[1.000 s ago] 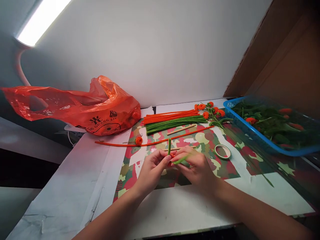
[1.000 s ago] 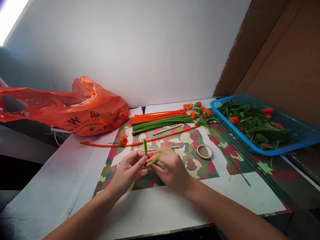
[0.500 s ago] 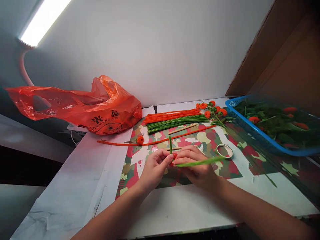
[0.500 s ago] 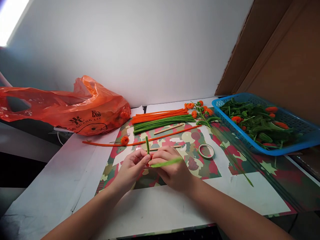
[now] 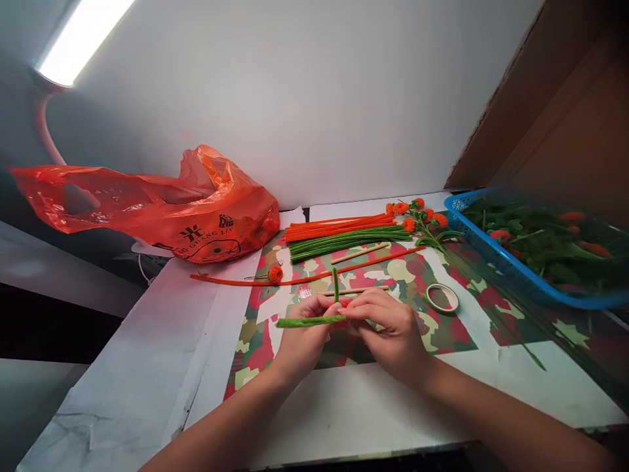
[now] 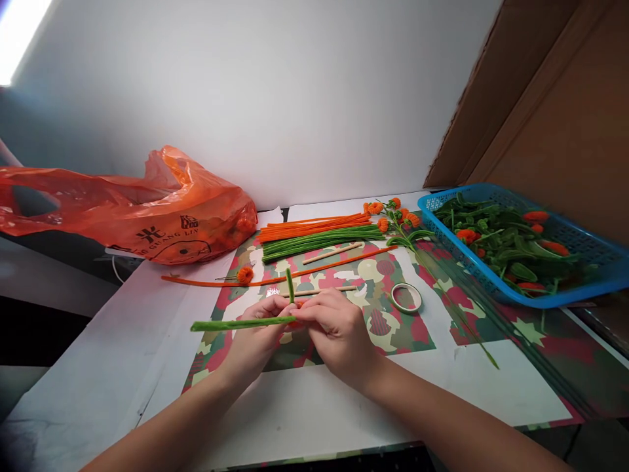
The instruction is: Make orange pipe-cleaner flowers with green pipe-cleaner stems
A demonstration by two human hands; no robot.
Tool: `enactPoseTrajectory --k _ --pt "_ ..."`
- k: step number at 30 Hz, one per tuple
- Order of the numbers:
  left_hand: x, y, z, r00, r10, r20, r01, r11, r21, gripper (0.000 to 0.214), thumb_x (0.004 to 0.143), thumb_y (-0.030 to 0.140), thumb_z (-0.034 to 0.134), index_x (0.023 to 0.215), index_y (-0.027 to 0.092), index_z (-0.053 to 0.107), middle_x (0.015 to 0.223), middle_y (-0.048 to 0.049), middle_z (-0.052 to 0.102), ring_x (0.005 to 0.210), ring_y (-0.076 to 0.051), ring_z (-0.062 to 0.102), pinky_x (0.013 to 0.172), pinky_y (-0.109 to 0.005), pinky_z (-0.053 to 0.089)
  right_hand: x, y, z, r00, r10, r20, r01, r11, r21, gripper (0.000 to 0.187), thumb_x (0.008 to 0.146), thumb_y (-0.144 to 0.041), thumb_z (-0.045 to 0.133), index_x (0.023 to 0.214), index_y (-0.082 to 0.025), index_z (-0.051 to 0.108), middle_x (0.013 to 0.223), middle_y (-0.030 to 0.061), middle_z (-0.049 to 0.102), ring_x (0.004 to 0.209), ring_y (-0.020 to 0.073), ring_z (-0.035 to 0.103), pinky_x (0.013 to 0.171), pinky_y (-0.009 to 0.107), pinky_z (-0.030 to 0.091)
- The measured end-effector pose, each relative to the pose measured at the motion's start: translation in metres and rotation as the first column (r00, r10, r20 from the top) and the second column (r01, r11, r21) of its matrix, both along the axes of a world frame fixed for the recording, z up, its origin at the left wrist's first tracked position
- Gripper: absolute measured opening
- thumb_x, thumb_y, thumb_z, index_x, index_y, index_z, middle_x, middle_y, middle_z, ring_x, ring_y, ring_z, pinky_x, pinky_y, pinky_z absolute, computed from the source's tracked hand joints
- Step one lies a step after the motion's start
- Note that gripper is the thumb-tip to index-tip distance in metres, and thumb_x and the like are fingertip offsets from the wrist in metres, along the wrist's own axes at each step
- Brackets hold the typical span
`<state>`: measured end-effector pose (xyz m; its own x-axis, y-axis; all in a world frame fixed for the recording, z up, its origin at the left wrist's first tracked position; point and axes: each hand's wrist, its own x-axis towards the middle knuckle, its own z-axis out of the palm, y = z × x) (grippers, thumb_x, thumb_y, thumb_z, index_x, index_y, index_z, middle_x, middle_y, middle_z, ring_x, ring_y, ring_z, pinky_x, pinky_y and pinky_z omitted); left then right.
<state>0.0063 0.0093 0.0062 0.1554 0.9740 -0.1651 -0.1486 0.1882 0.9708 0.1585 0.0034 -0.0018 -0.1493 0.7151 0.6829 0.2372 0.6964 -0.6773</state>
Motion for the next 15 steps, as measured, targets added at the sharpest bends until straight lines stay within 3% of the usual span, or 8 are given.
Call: enactPoseTrajectory --k 7,12,15 --pt "0.0006 -0.0010 0.0016 0.997 0.015 -0.079 -0.012 0.999 0.042 0.023 0.073 0.038 0.073 0.075 0.015 0.071 0.080 -0.0059 0.073 0.071 -0.018 0.067 0.060 -0.025 0.053 -0.0018 -0.0032 0.0031 0.994 -0.100 -0.032 0.101 0.994 0.040 0.025 0.080 -0.004 0.060 0.092 -0.024 0.070 0.079 0.0028 0.072 0.074 0.0178 0.065 0.065 0.032 0.054" --pt "0.0007 -0.0022 0.0028 0.994 0.044 -0.097 -0.038 0.997 0.061 0.019 0.074 0.034 0.073 0.076 0.016 0.073 0.090 -0.0077 0.074 0.087 -0.023 0.069 0.074 -0.029 0.055 -0.0030 -0.0028 0.0048 0.999 -0.036 -0.010 0.037 0.997 0.070 0.023 0.081 -0.002 0.056 0.084 -0.022 0.069 0.076 0.0026 0.072 0.073 0.0179 0.065 0.069 0.035 0.054" --pt "0.0000 -0.0024 0.0031 0.996 0.052 -0.073 -0.048 0.997 0.063 0.018 0.073 0.034 0.073 0.077 0.016 0.073 0.097 -0.0091 0.074 0.092 -0.025 0.068 0.073 -0.030 0.056 -0.0034 -0.0029 0.0050 0.999 -0.035 0.012 0.034 0.997 0.063 0.024 0.081 -0.002 0.054 0.084 -0.021 0.068 0.078 0.0042 0.072 0.076 0.0187 0.066 0.071 0.037 0.054"
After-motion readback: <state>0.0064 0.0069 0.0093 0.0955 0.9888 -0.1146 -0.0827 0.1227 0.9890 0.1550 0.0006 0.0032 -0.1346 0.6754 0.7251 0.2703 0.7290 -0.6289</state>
